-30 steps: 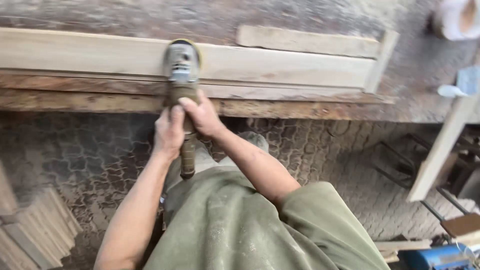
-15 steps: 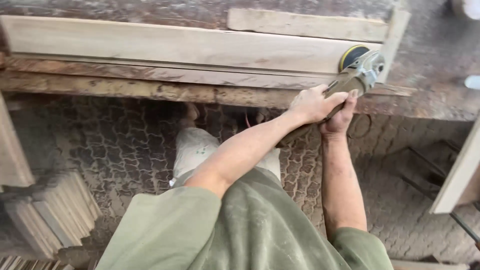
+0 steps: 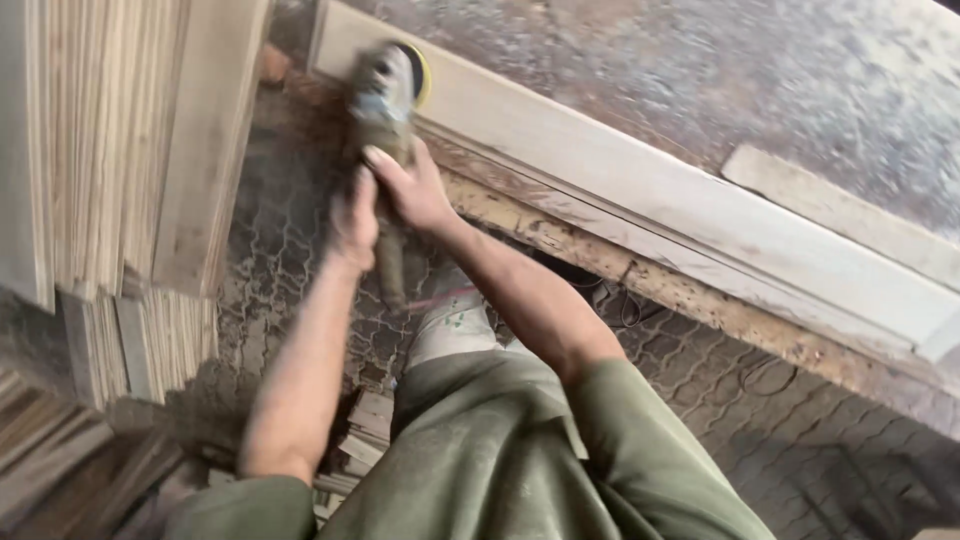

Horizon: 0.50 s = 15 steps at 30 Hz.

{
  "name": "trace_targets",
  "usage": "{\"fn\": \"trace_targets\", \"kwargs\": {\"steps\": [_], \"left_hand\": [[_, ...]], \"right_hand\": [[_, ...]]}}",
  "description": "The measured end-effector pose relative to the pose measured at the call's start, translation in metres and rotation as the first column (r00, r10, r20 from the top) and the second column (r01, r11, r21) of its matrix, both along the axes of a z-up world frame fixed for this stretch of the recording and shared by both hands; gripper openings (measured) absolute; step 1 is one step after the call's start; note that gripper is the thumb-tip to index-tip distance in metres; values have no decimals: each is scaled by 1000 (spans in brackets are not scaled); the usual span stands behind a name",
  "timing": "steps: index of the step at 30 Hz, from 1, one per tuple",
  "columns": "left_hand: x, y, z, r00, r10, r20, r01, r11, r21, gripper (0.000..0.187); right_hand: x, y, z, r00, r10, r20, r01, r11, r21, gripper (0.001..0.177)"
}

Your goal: The recorder is sanding wooden planks using a power sander and applying glue to gaps.

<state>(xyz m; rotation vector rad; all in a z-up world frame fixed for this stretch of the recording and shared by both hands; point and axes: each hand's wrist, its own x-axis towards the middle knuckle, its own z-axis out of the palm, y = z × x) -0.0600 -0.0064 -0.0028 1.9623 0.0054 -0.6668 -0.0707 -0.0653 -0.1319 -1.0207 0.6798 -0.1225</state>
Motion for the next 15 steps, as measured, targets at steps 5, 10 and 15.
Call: {"fn": "trace_targets", "kwargs": {"steps": [5, 10, 15], "left_hand": [[30, -11, 17, 915, 339, -219, -313, 938, 148, 87], [-65, -24, 7, 1000, 8, -28, -10, 998, -69, 55], [-200, -69, -62, 942, -305, -137, 317, 945, 76, 48]], "right_hand": [[44, 11, 36, 998, -11, 67, 10, 1000, 11, 39], [-67, -41, 63, 959, 152, -237, -137, 987, 78, 69], [-262, -113, 40, 970, -202, -135, 203, 979, -10, 45]]}}
